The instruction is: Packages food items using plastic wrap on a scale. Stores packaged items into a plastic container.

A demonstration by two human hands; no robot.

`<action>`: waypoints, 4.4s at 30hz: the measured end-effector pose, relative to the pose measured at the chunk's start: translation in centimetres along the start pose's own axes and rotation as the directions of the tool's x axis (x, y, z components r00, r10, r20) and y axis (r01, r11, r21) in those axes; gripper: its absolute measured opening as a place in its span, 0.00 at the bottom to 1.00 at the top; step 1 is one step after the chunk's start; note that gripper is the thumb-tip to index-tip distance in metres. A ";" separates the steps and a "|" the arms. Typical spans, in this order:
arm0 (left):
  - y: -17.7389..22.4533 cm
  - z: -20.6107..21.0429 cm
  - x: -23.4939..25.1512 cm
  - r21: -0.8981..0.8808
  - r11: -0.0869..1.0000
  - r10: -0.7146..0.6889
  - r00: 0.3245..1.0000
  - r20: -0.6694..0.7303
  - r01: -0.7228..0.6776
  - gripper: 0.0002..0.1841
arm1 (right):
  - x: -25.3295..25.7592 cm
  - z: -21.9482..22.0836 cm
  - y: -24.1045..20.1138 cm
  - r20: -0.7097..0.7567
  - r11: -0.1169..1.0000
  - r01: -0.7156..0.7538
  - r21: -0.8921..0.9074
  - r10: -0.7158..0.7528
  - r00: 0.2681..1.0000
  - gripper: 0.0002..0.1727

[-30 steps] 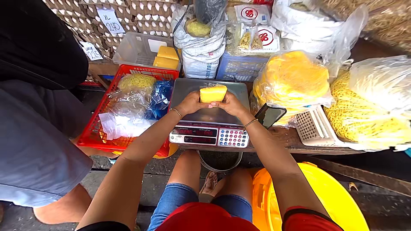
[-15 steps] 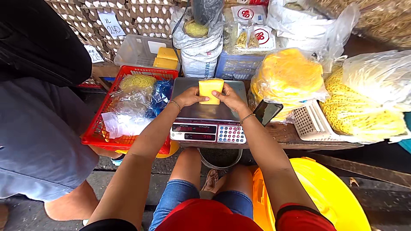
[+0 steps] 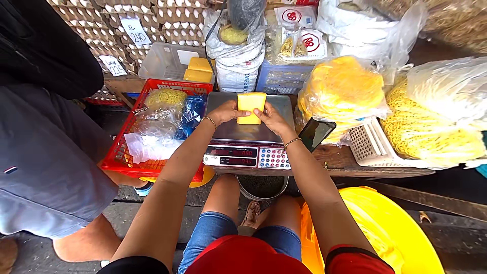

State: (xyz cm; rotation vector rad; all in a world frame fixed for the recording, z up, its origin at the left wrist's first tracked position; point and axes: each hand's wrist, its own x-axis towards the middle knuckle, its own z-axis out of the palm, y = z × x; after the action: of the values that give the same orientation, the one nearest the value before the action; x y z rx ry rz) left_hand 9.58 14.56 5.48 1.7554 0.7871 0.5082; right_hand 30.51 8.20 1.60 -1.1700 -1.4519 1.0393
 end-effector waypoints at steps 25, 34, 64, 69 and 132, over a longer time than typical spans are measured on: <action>0.4 -0.6 1.3 0.146 0.984 -0.117 0.986 0.118 0.099 0.23 | -0.9 -0.8 0.7 -0.062 0.957 -0.044 -0.285 0.027 0.998 0.24; -0.2 0.5 -0.1 -0.188 0.981 -0.057 0.995 -0.078 0.042 0.19 | -0.5 -0.8 0.3 -0.075 0.939 -0.101 -0.329 0.081 0.994 0.23; 0.0 -2.6 0.5 0.081 0.930 -0.300 0.866 -0.399 0.359 0.19 | 5.2 4.5 -1.3 0.115 0.432 0.079 -0.898 0.058 0.992 0.38; 0.3 -2.3 -0.1 0.081 0.937 -0.278 0.866 -0.415 0.340 0.19 | 5.1 4.8 -1.2 0.056 0.411 0.025 -0.911 0.063 0.996 0.44; -0.9 1.5 -1.9 0.002 0.999 0.033 0.988 -0.151 -0.033 0.27 | -0.8 -1.7 -1.4 0.170 0.993 -0.101 -0.054 0.109 0.979 0.23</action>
State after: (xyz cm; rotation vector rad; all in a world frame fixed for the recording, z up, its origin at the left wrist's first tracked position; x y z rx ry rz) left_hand 9.01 12.37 4.23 1.7469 0.8640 0.6697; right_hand 32.04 7.26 3.13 -1.2243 -1.5685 1.2123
